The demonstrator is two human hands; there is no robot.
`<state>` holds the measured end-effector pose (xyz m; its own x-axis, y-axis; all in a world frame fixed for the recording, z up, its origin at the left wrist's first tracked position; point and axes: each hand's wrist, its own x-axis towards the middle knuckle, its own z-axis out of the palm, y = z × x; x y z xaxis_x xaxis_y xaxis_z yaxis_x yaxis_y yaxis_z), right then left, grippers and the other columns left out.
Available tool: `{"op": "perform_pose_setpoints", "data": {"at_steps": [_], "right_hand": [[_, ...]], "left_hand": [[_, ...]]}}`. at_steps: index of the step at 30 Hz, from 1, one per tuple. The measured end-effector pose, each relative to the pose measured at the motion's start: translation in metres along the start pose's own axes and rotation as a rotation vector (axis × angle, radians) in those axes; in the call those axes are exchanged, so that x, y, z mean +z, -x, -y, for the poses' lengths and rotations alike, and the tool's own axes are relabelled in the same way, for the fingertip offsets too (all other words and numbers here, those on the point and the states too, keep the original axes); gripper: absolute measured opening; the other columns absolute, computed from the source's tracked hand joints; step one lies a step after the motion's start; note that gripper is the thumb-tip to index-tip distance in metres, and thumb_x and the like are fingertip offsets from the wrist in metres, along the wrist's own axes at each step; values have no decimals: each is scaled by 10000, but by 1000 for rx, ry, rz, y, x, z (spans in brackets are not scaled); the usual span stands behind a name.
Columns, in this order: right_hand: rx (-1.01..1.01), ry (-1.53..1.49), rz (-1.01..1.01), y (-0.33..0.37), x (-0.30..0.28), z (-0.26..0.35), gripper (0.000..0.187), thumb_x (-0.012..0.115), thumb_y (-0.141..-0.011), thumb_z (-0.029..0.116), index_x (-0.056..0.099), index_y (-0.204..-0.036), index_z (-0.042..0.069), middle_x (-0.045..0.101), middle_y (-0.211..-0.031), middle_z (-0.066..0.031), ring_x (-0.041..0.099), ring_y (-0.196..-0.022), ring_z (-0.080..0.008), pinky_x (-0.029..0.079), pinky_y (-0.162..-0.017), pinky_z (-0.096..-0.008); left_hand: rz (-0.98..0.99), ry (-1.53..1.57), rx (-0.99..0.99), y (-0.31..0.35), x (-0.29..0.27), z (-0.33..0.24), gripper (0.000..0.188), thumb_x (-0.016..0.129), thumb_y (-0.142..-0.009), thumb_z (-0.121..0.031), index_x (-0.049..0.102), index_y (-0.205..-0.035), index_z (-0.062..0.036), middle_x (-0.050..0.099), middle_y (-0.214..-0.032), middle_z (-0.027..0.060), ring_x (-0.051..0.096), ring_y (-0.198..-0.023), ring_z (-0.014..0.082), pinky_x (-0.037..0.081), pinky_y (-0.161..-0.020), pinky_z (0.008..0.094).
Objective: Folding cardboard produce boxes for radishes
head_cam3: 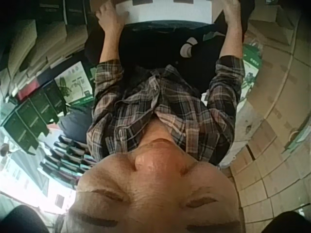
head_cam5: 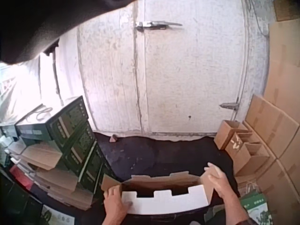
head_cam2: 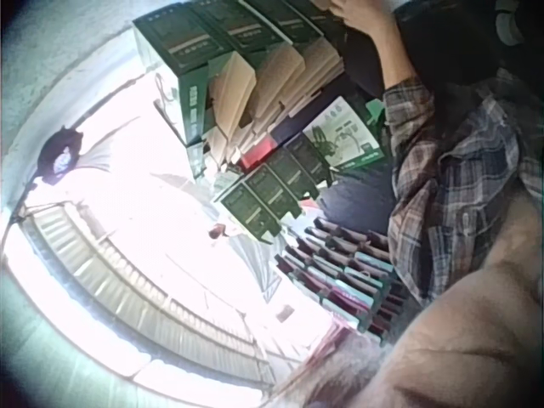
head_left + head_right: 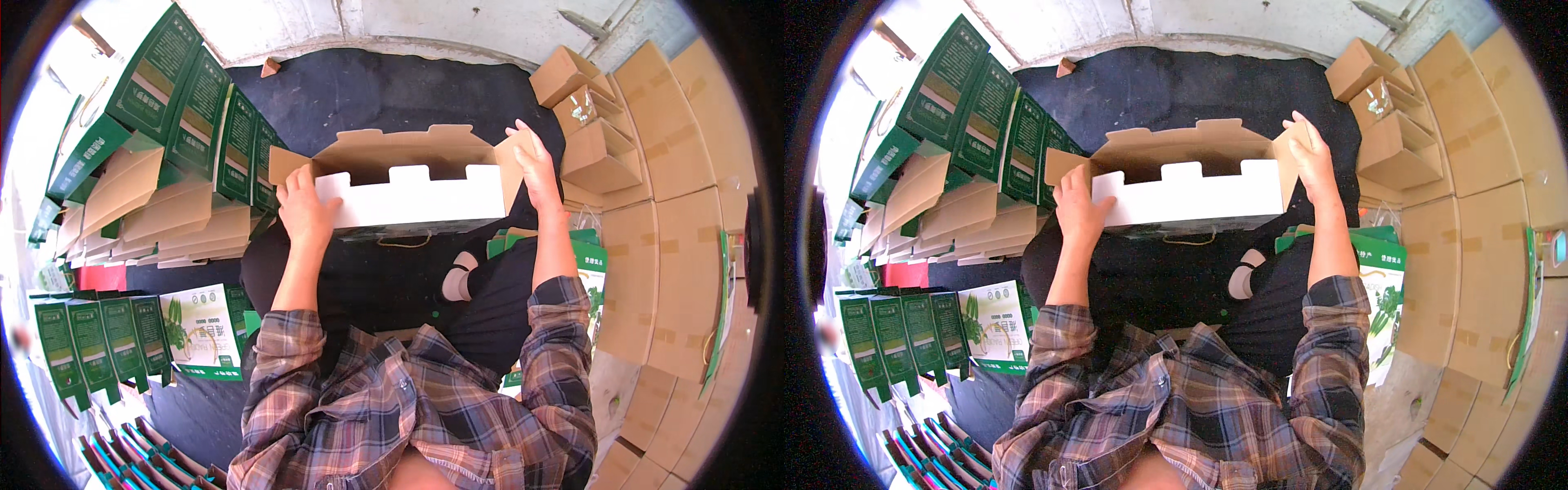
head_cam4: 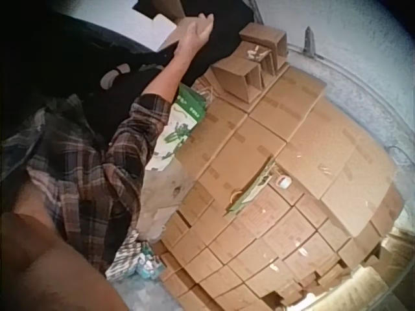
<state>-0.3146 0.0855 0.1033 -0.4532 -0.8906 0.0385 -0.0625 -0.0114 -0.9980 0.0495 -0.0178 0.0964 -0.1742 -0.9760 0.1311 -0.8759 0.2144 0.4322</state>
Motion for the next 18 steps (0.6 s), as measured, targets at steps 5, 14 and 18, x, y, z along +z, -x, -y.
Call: {"op": "perform_pose_setpoints", "data": {"at_steps": [5,14,18], "right_hand": [[-266,225,-47,3,3,1,436,487,-807,-59,534,-1222,68,539,-1224,-93,515,-1106,-175,382,-959,-287],[-226,815,182,20,37,21,373,651,-774,164,625,-1146,157,503,-1196,-90,456,-1135,-261,408,-948,-365],[-216,922,205,23,48,20,614,671,-773,243,444,-1342,200,393,-1340,-124,422,-1201,-296,352,-1022,-390]], "left_hand": [[-5,-197,99,5,11,-13,857,798,-596,-144,364,-1332,-76,409,-1318,103,382,-1187,361,392,-953,430],[15,-211,141,8,14,-17,917,797,-589,-101,315,-1369,-77,395,-1332,110,371,-1199,361,372,-971,425],[-7,-232,230,11,13,-19,875,765,-607,-47,331,-1366,-81,390,-1346,98,361,-1217,361,366,-981,423]]}}
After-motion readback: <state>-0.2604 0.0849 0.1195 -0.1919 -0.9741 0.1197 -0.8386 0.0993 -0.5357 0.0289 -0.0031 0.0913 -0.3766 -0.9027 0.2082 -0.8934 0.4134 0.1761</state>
